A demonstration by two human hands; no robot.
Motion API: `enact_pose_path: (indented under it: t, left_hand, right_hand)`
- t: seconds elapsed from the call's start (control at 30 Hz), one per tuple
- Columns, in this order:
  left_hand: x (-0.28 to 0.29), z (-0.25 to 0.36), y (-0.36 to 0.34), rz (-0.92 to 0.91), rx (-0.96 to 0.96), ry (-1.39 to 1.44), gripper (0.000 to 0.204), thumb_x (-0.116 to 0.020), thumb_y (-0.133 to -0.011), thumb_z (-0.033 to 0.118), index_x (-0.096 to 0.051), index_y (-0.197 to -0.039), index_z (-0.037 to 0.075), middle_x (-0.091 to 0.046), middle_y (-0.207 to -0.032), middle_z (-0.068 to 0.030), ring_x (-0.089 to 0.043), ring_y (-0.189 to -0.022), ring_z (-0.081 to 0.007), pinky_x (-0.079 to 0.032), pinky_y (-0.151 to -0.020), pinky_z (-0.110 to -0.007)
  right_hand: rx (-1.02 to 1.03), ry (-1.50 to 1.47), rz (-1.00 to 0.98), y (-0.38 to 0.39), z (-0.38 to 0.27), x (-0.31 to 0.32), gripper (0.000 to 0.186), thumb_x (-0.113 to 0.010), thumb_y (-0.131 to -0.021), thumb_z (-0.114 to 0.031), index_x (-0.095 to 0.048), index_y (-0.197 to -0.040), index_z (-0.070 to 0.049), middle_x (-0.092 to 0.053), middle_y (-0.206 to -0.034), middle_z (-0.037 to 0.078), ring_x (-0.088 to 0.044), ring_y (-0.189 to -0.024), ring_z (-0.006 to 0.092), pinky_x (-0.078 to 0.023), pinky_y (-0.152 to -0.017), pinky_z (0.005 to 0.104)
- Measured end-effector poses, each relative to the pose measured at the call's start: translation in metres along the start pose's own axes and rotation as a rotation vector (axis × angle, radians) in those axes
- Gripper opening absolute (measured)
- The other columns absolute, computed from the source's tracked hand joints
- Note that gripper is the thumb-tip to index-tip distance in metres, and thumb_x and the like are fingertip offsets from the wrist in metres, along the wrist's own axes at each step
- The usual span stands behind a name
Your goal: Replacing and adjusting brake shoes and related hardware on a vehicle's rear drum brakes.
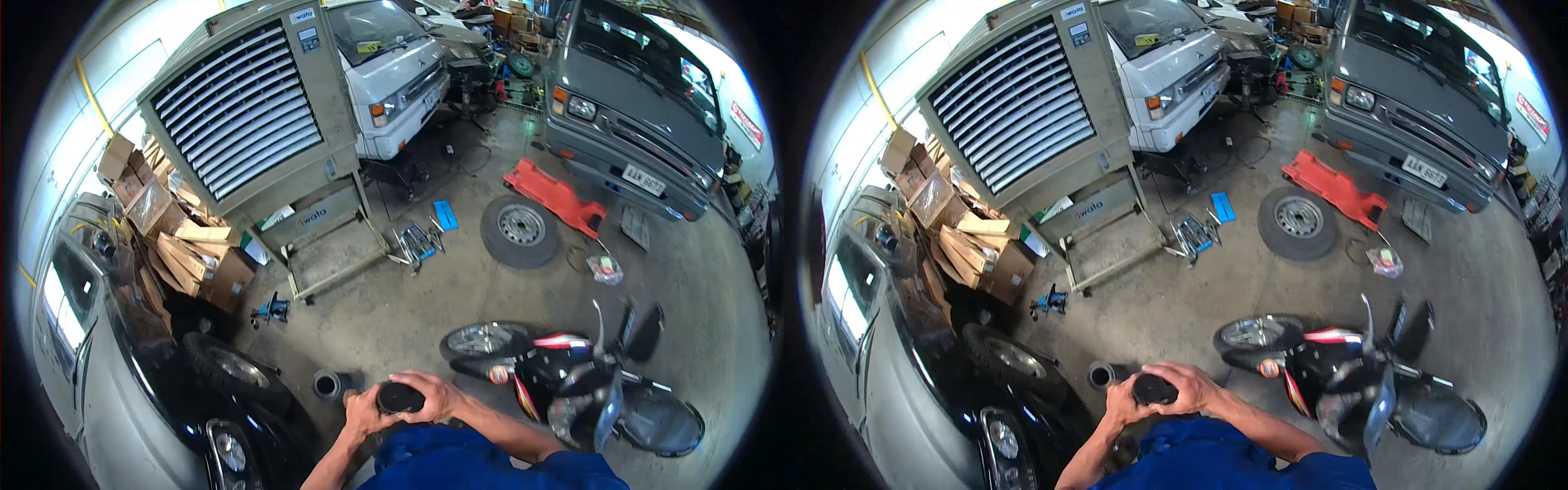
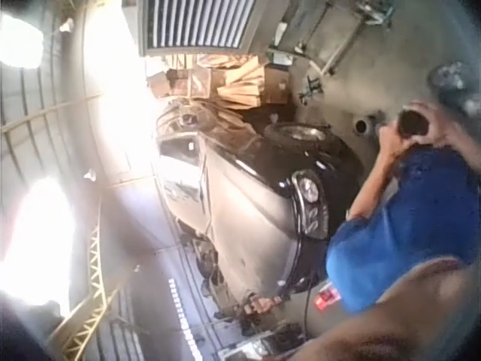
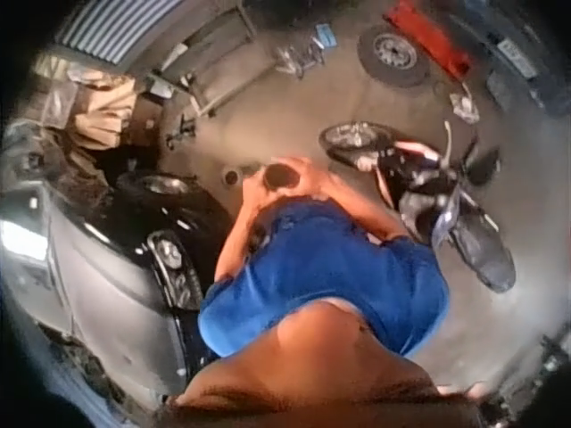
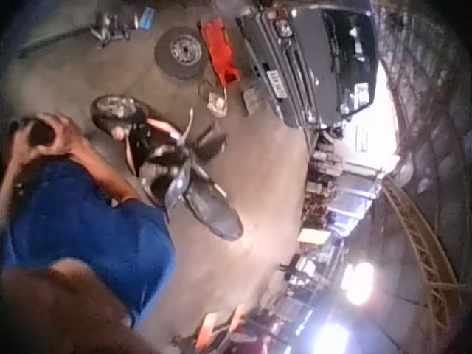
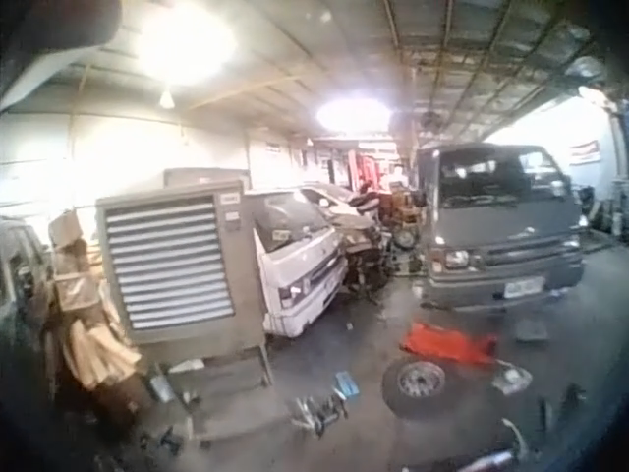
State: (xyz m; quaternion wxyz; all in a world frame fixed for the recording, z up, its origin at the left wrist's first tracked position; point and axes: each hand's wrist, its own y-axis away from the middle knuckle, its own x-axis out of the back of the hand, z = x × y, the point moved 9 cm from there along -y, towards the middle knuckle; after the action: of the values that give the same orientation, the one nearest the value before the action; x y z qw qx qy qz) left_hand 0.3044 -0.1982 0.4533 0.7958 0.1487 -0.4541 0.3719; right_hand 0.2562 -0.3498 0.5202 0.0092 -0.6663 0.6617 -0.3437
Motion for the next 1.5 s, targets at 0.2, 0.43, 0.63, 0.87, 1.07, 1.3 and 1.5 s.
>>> enact_pose_path:
  t: [0.2, 0.43, 0.63, 0.87, 1.07, 1.3, 1.5]
  left_hand:
    - [-0.007, -0.141, -0.146, -0.075, 0.463, 0.161, 0.068, -0.082, -0.063, 0.063, -0.073, -0.101, 0.008, -0.075, -0.084, -0.0142, -0.073, -0.081, -0.0322, -0.058, -0.074, -0.041]
    - [-0.014, -0.192, -0.454, -0.349, 0.204, -0.06, 0.085, -0.078, -0.063, 0.067, -0.062, -0.123, 0.009, -0.072, -0.101, -0.0231, -0.069, -0.097, -0.0402, -0.055, -0.085, -0.049]
    - [-0.183, -0.333, -0.642, -0.86, 0.206, -0.159, 0.09, -0.079, -0.059, 0.07, -0.063, -0.123, 0.009, -0.072, -0.104, -0.0198, -0.069, -0.098, -0.0369, -0.055, -0.087, -0.047]
    - [-0.251, -0.422, -0.799, -0.855, 0.385, -0.275, 0.079, -0.077, -0.057, 0.076, -0.073, -0.11, 0.018, -0.073, -0.11, -0.0109, -0.069, -0.105, -0.0264, -0.054, -0.09, -0.039]
    - [-0.267, -0.407, -0.917, -0.628, 0.589, -0.046, 0.075, -0.076, -0.061, 0.073, -0.072, -0.114, 0.019, -0.073, -0.111, -0.0125, -0.068, -0.108, -0.0275, -0.054, -0.091, -0.039]
    - [-0.355, -0.348, -1.177, -0.589, 0.807, -0.121, 0.082, -0.081, -0.057, 0.065, -0.073, -0.106, 0.001, -0.073, -0.099, -0.0216, -0.072, -0.097, -0.0329, -0.056, -0.085, -0.042]
    - [-0.381, -0.264, -1.532, -0.543, 0.631, -0.037, 0.083, -0.085, -0.051, 0.058, -0.071, -0.114, 0.006, -0.072, -0.109, -0.018, -0.069, -0.105, -0.0312, -0.055, -0.091, -0.041]
  right_hand:
    - [-0.513, 0.188, 0.187, -0.1, 0.308, 0.068, 0.071, -0.078, -0.082, -0.043, -0.054, -0.134, -0.001, -0.062, -0.119, 0.02, -0.065, -0.095, 0.0327, -0.054, -0.083, 0.0394]
    - [-1.563, 0.38, -0.493, 0.173, 0.57, 0.07, 0.059, -0.069, -0.08, -0.044, -0.066, -0.124, -0.004, -0.065, -0.125, 0.021, -0.064, -0.115, 0.0352, -0.05, -0.097, 0.0436]
    - [-1.524, -0.005, 0.037, 0.261, 0.599, 0.07, 0.051, -0.067, -0.084, -0.051, -0.073, -0.096, -0.002, -0.073, -0.093, 0.018, -0.07, -0.074, 0.0288, -0.054, -0.073, 0.0475]
    - [-1.548, 0.343, -0.018, 0.16, 0.795, 0.248, 0.048, -0.067, -0.086, -0.047, -0.069, -0.113, -0.007, -0.065, -0.118, 0.015, -0.063, -0.102, 0.0336, -0.05, -0.09, 0.0491]
    - [-1.653, 0.07, 0.275, -0.081, 0.929, 0.531, 0.063, -0.069, -0.082, -0.045, -0.062, -0.127, -0.002, -0.06, -0.129, 0.027, -0.059, -0.119, 0.0417, -0.048, -0.098, 0.0492]
    - [-1.293, 0.434, 0.66, -0.309, 1.121, 0.899, 0.032, -0.062, -0.084, -0.02, -0.067, -0.106, 0.003, -0.072, -0.095, 0.019, -0.071, -0.093, 0.031, -0.055, -0.082, 0.0417]
    - [-1.495, 0.508, 0.06, -0.261, 1.296, 0.907, 0.03, -0.05, -0.094, -0.024, -0.066, -0.083, -0.001, -0.068, -0.078, 0.013, -0.067, -0.074, 0.0315, -0.054, -0.071, 0.0453]
